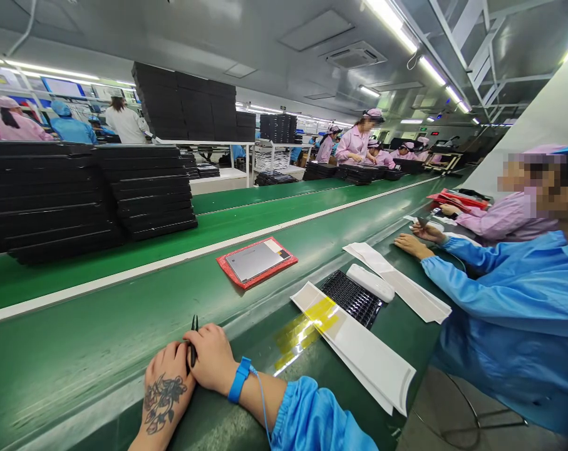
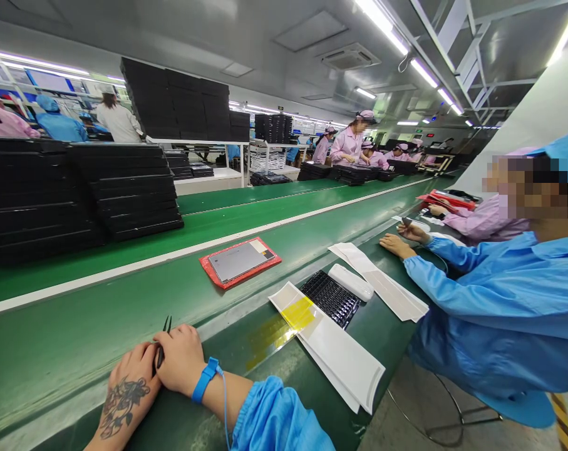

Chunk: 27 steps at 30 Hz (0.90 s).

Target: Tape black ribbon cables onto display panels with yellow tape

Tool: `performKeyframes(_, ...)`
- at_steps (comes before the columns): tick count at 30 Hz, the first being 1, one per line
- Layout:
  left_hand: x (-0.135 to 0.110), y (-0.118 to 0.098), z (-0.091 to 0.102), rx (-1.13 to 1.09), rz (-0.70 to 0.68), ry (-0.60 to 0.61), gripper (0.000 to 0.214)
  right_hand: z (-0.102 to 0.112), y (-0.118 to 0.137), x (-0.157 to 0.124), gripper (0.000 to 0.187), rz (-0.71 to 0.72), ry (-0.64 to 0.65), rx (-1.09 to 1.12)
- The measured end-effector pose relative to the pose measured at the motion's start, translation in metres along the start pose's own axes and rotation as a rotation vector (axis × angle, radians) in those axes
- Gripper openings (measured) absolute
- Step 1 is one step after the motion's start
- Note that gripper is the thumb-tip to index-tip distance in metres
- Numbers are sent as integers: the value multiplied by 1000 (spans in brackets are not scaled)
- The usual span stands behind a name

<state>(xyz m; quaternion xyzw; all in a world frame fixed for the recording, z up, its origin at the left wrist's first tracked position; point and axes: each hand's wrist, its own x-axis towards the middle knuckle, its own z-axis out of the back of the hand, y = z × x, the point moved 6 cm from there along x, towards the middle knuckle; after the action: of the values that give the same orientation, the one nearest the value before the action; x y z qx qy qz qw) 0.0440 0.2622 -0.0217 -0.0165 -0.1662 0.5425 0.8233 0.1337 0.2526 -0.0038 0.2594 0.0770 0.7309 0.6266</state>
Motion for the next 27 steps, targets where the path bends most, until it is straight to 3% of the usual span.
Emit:
performKeyframes(8, -2, 7, -8, 55, -62, -54, 26, -1, -1, 0, 22, 10, -39, 40)
performKeyframes(11, -1, 6, -3, 61, -16, -86, 28, 6, 1, -2, 22, 10, -92, 85)
performKeyframes(14, -1, 2, 9, 12, 12, -217, 31, 24, 4, -2, 24, 1, -166, 142)
performKeyframes(16, -1, -4, 14, -96, -49, -257, 37, 42, 4, 0, 26, -13, -214, 165)
performKeyframes(19, 0, -10, 12, -220, -97, -130, 47, 70, -3, 15, 19, -60, -250, 144)
performKeyframes(23, -2, -15, 8, -241, -60, 16, 51, 93, -33, 54, 24, -137, -144, 40)
performKeyframes(27, -3, -18, 6, -248, -36, 49, 48, 104, -101, 90, 16, -364, 1, -151)
